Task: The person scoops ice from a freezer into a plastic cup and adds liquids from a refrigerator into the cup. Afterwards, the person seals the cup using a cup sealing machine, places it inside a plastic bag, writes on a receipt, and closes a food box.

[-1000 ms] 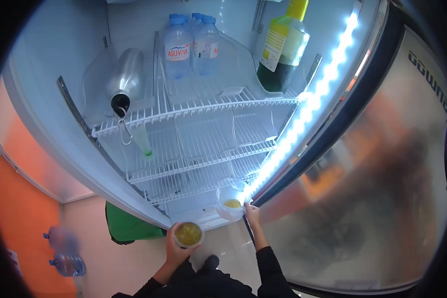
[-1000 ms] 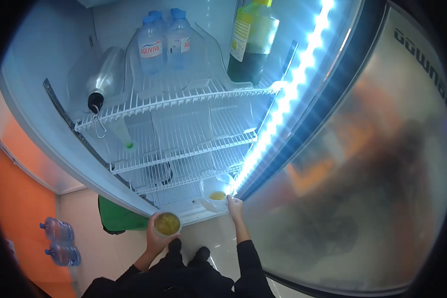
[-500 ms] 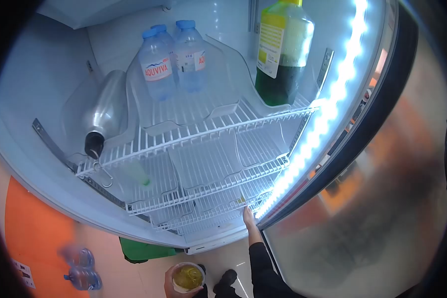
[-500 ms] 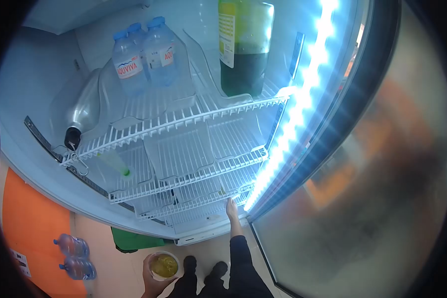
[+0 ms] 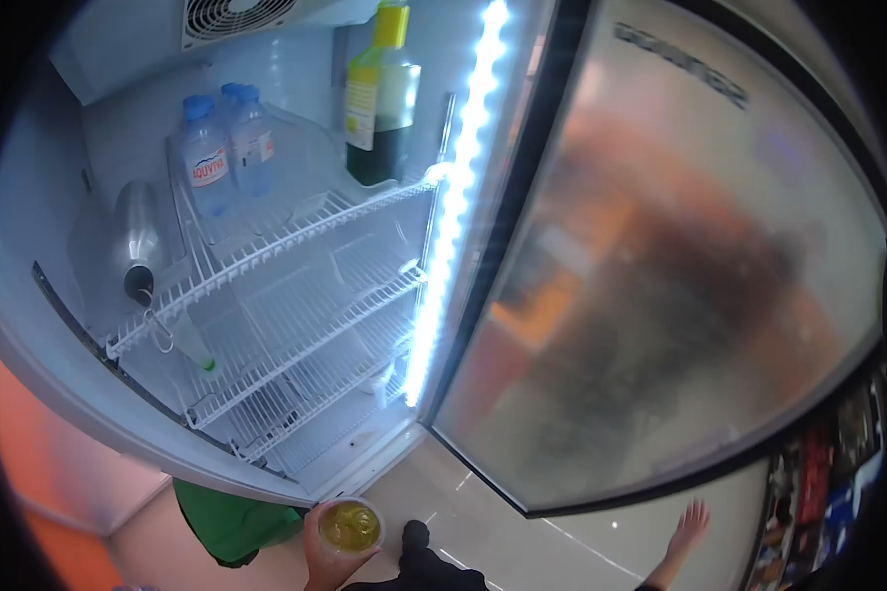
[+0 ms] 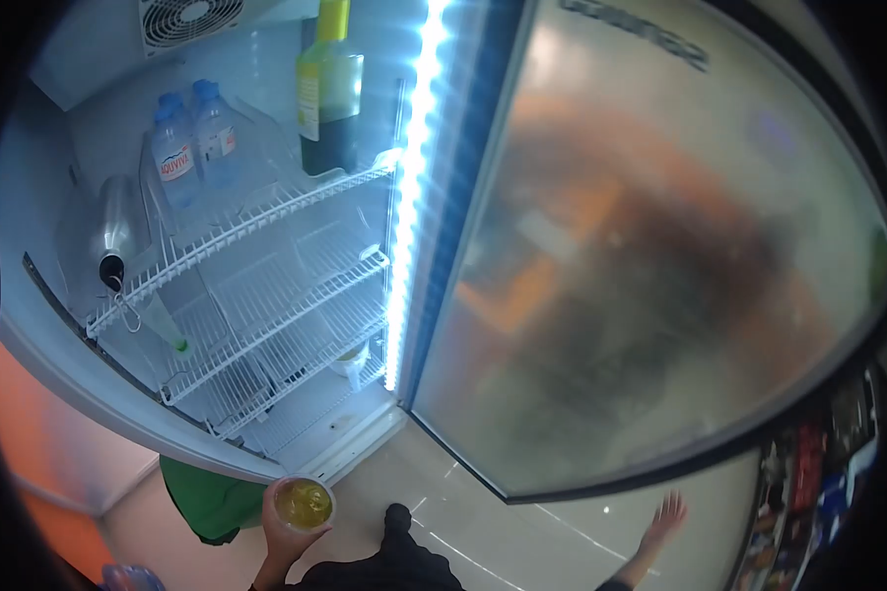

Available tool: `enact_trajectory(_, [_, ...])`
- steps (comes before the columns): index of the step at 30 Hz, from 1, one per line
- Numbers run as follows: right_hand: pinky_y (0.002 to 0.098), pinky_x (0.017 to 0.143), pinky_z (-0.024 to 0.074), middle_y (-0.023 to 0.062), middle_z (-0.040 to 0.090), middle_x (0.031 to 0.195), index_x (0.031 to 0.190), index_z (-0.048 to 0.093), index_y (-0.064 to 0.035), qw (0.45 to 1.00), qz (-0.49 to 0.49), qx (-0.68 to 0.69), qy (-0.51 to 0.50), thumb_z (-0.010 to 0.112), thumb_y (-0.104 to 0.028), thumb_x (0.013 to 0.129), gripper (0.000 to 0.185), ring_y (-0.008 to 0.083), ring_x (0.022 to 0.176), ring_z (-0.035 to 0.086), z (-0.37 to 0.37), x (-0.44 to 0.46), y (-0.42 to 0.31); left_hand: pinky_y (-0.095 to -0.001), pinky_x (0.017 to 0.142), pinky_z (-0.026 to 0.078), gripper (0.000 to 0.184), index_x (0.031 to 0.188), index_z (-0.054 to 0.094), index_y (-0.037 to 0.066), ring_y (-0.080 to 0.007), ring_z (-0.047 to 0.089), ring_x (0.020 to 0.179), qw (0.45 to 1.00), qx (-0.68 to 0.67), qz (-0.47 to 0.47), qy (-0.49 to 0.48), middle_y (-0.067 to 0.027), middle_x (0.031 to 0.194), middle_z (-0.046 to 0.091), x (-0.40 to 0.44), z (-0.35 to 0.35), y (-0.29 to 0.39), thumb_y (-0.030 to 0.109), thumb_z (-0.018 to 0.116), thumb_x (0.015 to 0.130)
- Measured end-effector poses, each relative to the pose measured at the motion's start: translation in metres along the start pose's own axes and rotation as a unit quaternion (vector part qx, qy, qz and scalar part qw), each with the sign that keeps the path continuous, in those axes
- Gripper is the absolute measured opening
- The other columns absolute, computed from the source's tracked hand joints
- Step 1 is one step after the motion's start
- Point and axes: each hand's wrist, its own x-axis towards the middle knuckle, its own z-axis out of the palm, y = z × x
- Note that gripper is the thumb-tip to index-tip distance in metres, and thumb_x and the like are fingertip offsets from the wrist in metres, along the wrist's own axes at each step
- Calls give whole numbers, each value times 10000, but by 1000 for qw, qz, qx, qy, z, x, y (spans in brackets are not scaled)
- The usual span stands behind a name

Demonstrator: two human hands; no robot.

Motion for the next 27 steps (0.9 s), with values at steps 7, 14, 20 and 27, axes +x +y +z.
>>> enact_trajectory(7, [360,979,387,44,593,1182,1243,529,-91,962,-30,154,-222,391,-400,972,433,203,1122,524,115,18,-6,-371,918,429,836,1189,502,18,-266,554,1016,990,12,65,-121,-135,1112,552,-64,-48,9,306,913,521])
enact_trajectory(14, [285,973,379,0,539,1268,1373,396,-111,965,-103,93,-223,345,-473,992,528,128,1159,502,100,-152,23,-373,916,437,791,1176,546,56,-248,573,1042,964,32,55,-256,-110,1110,593,-143,-103,43,286,920,518])
enact_trajectory(20, [334,1109,224,107,298,1478,1454,212,-5,981,-22,-110,-160,367,-342,1005,583,203,1335,310,127,-353,62,-370,946,422,799,1215,531,57,-250,569,1085,929,-7,35,-367,-100,1173,593,-200,-107,40,300,905,552])
enact_trajectory(27, [278,823,456,111,569,1147,1329,426,-37,937,-140,-246,-205,581,-64,878,478,150,940,574,123,-408,-1,-352,953,453,784,1202,528,40,-223,580,1086,883,-117,56,-452,-97,1158,588,-211,-35,88,233,917,549])
